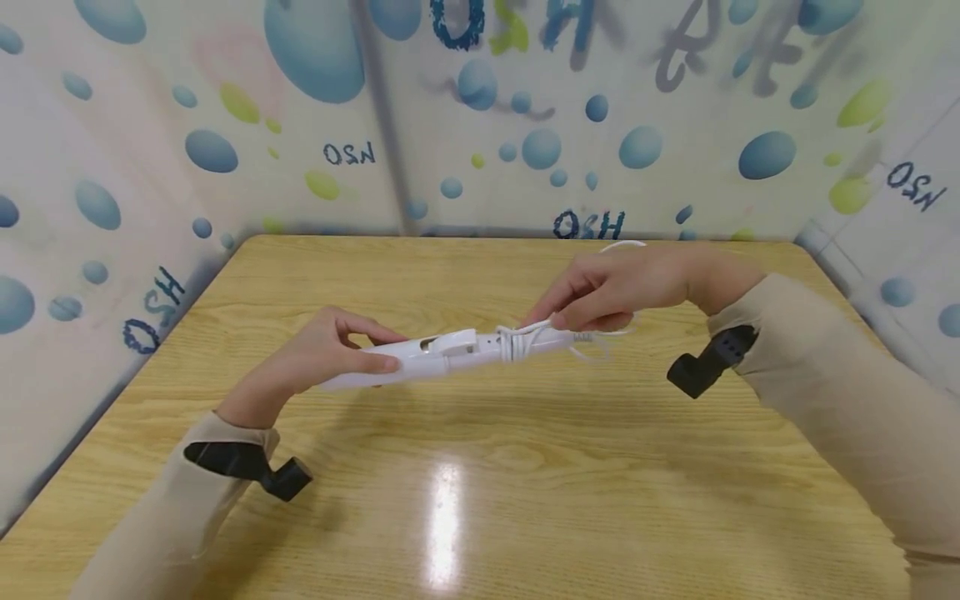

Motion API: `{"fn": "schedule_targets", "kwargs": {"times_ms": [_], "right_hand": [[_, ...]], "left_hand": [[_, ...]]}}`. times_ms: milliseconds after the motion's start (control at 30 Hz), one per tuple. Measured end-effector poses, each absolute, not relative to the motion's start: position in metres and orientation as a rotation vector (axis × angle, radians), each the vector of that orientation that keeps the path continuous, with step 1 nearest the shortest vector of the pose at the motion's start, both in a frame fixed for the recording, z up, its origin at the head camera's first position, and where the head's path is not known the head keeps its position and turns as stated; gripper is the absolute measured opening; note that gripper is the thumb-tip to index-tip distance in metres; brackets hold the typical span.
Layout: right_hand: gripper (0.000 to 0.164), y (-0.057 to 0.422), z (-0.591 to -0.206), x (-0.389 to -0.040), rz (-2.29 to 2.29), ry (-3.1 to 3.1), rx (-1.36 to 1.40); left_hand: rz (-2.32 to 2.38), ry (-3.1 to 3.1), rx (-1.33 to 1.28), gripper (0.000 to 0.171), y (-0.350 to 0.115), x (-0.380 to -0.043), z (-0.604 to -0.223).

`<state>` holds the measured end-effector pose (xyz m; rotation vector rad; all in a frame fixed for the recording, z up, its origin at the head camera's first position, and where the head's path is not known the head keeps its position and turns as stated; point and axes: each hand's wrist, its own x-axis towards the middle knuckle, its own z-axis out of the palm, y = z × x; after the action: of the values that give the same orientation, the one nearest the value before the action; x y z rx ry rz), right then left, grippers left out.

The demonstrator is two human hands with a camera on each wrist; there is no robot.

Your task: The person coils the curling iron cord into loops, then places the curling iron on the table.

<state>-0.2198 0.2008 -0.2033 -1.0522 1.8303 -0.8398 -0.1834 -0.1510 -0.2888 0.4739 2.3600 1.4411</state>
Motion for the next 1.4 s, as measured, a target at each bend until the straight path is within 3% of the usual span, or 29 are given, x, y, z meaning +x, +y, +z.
{"fn": "schedule_targets", "kwargs": {"times_ms": [300, 567, 967, 1133, 1400], "right_hand": [[0.043, 0.209, -0.210, -0.215, -0.927, 1.523, -1.084], [0.042, 0.206, -0.221, -0.199, -1.020, 1.766, -1.080], [0.054, 0.197, -0.282, -0.179, -1.302, 2.013, -1.276], [0.044, 0.196, -0.299, -0.182, -1.441, 1.990, -1.269], [0.026, 0.199, -0.307, -0.196, -1.373, 2.071, -1.129]], "left_hand": [[1.443, 2.374, 0.461, 0.038, -0.147, -0.182, -0.289], [1.532, 2.410, 0.388, 0.038, -0.141, -0.183, -0.290], [1.903, 2.162, 0.244, 0.030, -0.146, -0.188, -0.294], [1.993, 2.042, 0.310, 0.019, -0.145, -0.186, -0.293], [2.012, 1.922, 0.440, 0.024, -0.144, -0.179, -0.286]]}}
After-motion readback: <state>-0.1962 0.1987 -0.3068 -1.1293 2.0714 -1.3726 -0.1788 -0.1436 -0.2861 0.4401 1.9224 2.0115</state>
